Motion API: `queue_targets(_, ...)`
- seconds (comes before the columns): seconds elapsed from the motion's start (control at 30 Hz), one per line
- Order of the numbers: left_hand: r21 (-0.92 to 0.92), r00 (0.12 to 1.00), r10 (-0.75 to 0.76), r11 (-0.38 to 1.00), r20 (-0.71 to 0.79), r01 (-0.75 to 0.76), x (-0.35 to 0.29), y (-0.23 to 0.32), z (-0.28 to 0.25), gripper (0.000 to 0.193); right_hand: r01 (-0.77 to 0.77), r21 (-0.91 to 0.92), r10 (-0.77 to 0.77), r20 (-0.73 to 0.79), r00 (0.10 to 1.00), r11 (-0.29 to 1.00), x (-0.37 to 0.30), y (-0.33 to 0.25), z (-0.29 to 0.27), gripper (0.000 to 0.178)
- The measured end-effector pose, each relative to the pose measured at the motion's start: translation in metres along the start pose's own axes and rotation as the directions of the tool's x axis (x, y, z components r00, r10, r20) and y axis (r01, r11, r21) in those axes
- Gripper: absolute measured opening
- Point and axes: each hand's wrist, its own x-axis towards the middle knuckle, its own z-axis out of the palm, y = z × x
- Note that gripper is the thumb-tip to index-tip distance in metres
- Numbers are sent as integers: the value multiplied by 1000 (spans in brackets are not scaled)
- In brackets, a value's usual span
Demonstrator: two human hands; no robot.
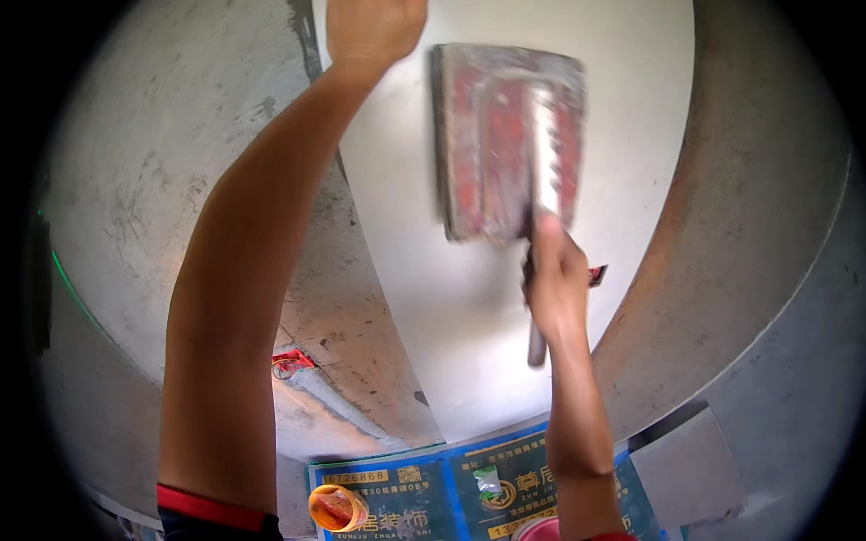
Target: The person applies mortar to a large white tile, presses it against a concrete wall, and uses a rubber mallet and a grout float to secure and level it.
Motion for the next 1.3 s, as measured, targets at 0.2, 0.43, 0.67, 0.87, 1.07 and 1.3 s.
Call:
queue_targets(0.2, -31, 999, 6, 1000, -42, -7, 7, 1, -2, 62, 249, -16, -245, -250, 937, 968, -68, 120, 30, 46)
queue_targets(0.43, 12, 998, 53, 999, -45, -53, 11, -7, 1, 60, -140, 113, 144, -23, 989, 984, -63, 84, 28, 51)
queue_targets(0.67, -39, 998, 12, 999, -66, -15, 24, 17, 10, 58, 241, -426, -327, -139, 935, 872, -55, 172, 32, 41)
queue_targets(0.87, 7, 999, 30, 1000, -19, -30, 6, -1, 4, 58, -38, 109, 41, -28, 999, 993, -90, 110, 21, 50)
queue_targets(1.07, -22, 1000, -9, 1000, 5, 10, 23, 5, 14, 59, 343, -422, -444, -166, 881, 839, -35, 153, 49, 50)
queue_targets(1.3, 91, 999, 7, 996, 43, -10, 16, -15, -6, 62, 3, 83, 0, -44, 999, 997, -58, 16, -4, 50)
